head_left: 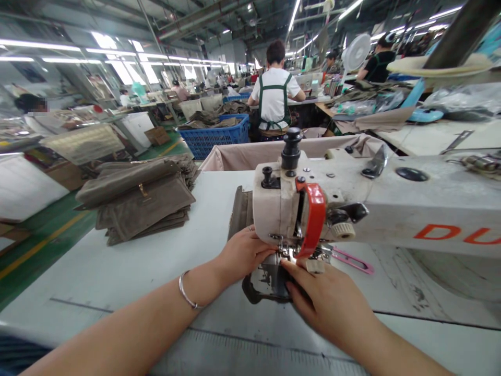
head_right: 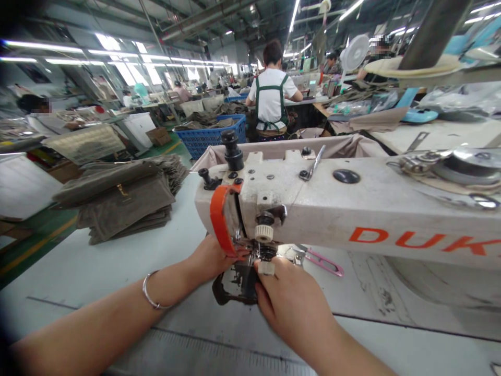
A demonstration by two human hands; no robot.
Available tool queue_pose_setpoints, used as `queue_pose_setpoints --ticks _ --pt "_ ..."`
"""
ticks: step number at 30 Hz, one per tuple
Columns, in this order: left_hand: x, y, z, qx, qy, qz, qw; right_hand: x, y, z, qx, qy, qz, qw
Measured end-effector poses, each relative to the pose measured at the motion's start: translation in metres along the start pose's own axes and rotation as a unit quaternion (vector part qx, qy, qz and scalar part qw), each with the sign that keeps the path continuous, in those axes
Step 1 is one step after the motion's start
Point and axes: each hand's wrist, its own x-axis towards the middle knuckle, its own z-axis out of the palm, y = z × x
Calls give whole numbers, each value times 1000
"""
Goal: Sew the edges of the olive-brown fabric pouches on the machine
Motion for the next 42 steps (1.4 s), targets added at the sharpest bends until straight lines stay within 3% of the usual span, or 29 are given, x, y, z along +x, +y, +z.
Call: queue_pose_setpoints --ticks 10,16,20,25,29,36,42 --pt "1 27 -9 30 -36 -60 997 2 -3 -5 8 -2 4 1000" --pt "0 33 -21 6 -77 -137 988 1 -2 -7 18 3 -6 1000" --pt "-17 42 -46 16 -120 -177 977 -2 2 -8 43 11 -22 999" --pt "-45 82 -57 -42 -218 -163 961 -6 8 -13 70 -19 -76 994" --pt "-56 98 -44 12 -170 -130 977 -7 7 -18 74 -23 -123 989" --pt "-61 100 -28 54 -136 -20 989 -10 -1 -20 98 -47 -129 986" --pt "-57 104 -26 17 -92 -10 996 -13 1 -21 132 5 -124 984"
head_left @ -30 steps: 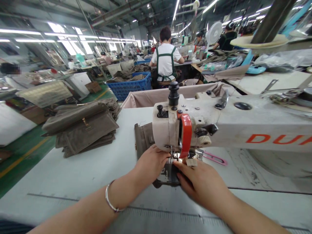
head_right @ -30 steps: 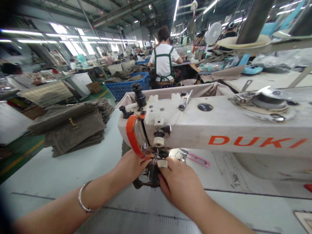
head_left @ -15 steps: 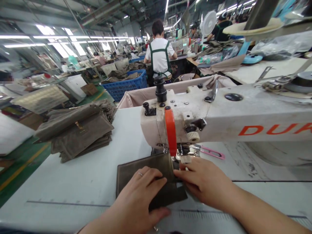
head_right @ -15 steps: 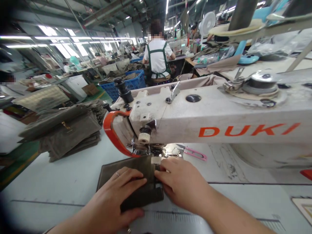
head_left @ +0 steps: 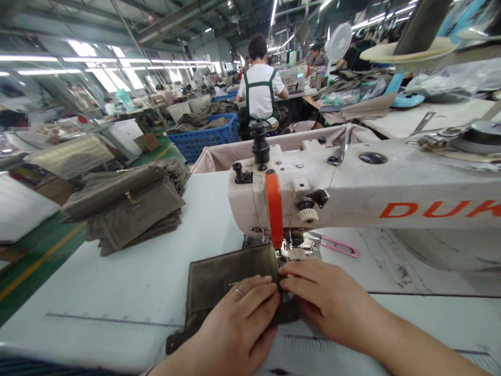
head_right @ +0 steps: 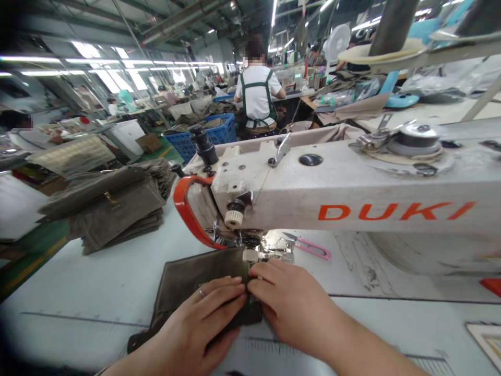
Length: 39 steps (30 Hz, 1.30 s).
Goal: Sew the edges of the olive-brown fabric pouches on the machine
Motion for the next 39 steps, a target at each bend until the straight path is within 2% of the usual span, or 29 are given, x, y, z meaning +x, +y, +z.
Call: queue_pose_setpoints --ticks 4,9,15,22,27,30,33,36,39 --pt "3 -5 -2 -14 7 16 1000 -1 0 4 -23 5 -27 999" --pt "10 -23 -3 -35 -14 35 999 0 2 10 -48 23 -19 998" --pt "23 -48 -1 -48 -13 67 997 2 5 14 -74 29 33 996" --pt "40 -69 -2 -32 15 83 996 9 9 17 -86 -1 77 993" --pt "47 -75 -5 -12 -8 92 996 11 8 18 -90 -15 117 989" --pt "45 -69 -4 31 -17 73 997 8 7 15 -67 5 97 993" --pt "38 -62 0 75 13 33 997 6 8 10 -64 63 99 991" --pt "32 -68 2 43 56 39 997 7 12 4 -102 113 123 981" --pt "29 -83 1 -13 79 63 995 10 15 2 -129 104 128 978"
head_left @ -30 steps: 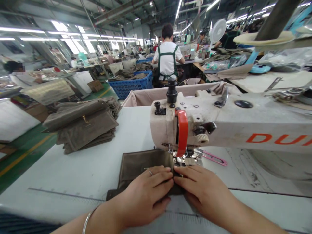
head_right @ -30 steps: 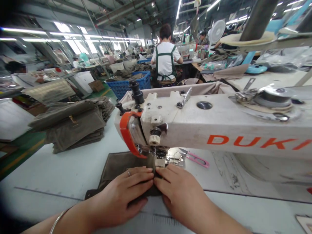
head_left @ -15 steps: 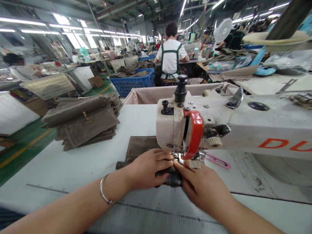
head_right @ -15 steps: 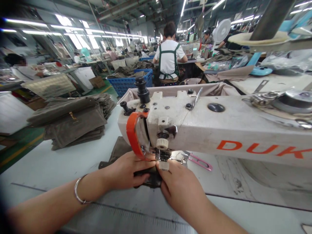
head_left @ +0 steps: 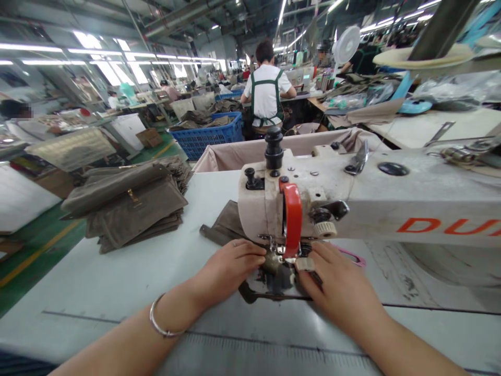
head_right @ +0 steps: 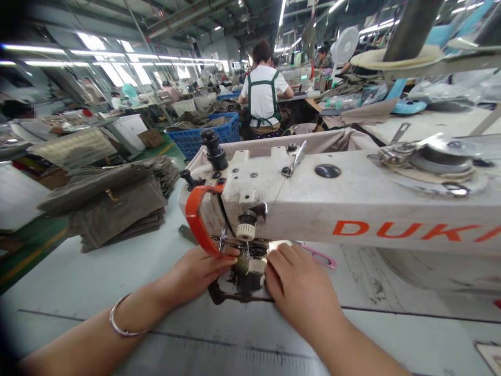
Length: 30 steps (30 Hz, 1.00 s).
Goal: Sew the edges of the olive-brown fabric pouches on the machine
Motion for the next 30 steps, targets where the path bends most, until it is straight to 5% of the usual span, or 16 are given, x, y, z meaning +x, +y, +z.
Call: queue_pose_setpoints --ticks 5,11,17,25,30 --pt "3 -2 0 -15 17 -7 1000 0 2 -1 -60 -49 11 997" --pt "11 23 11 -11 22 -52 998 -2 0 2 63 -24 -51 996" --pt "8 26 14 -29 50 -73 996 1 -3 13 83 -49 -31 995" --pt "8 27 15 -43 48 -95 993 0 -3 18 72 -29 -1 997" --pt "8 25 14 -97 61 -163 980 0 2 15 111 8 -53 992"
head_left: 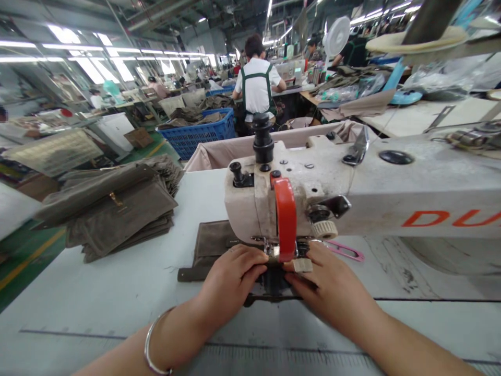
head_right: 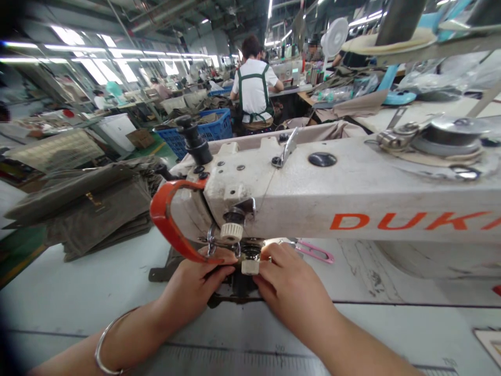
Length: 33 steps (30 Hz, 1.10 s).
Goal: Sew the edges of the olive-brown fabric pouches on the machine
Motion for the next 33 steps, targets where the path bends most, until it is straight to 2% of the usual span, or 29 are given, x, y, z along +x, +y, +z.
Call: queue_pose_setpoints --ticks 2,5,7,11,14,17,20,24,29,33 --pt "0 0 0 -5 8 -4 1000 1 -1 0 -1 -6 -2 1000" --pt "-1 1 0 -11 21 5 1000 2 -3 2 -15 4 58 998" --pt "-2 1 1 -11 24 13 1000 3 -3 4 -19 9 74 997" --pt "-3 1 2 9 1 41 999 5 0 3 -15 -5 23 1000" --pt "-2 2 1 58 -29 85 994 5 -1 -1 -22 -10 -5 1000" --pt "0 5 0 92 -47 122 987 4 -6 -7 -22 -12 15 1000" --pt "2 6 0 90 -44 123 987 2 -11 -9 -8 -4 23 1000" --pt "4 5 -1 87 -35 128 987 1 -11 -5 -7 -14 -42 999" --pt "8 1 -1 106 -45 153 981 0 -8 1 -9 -1 -34 999" --pt "14 -4 2 95 -31 141 985 3 -5 4 -30 20 -48 998"
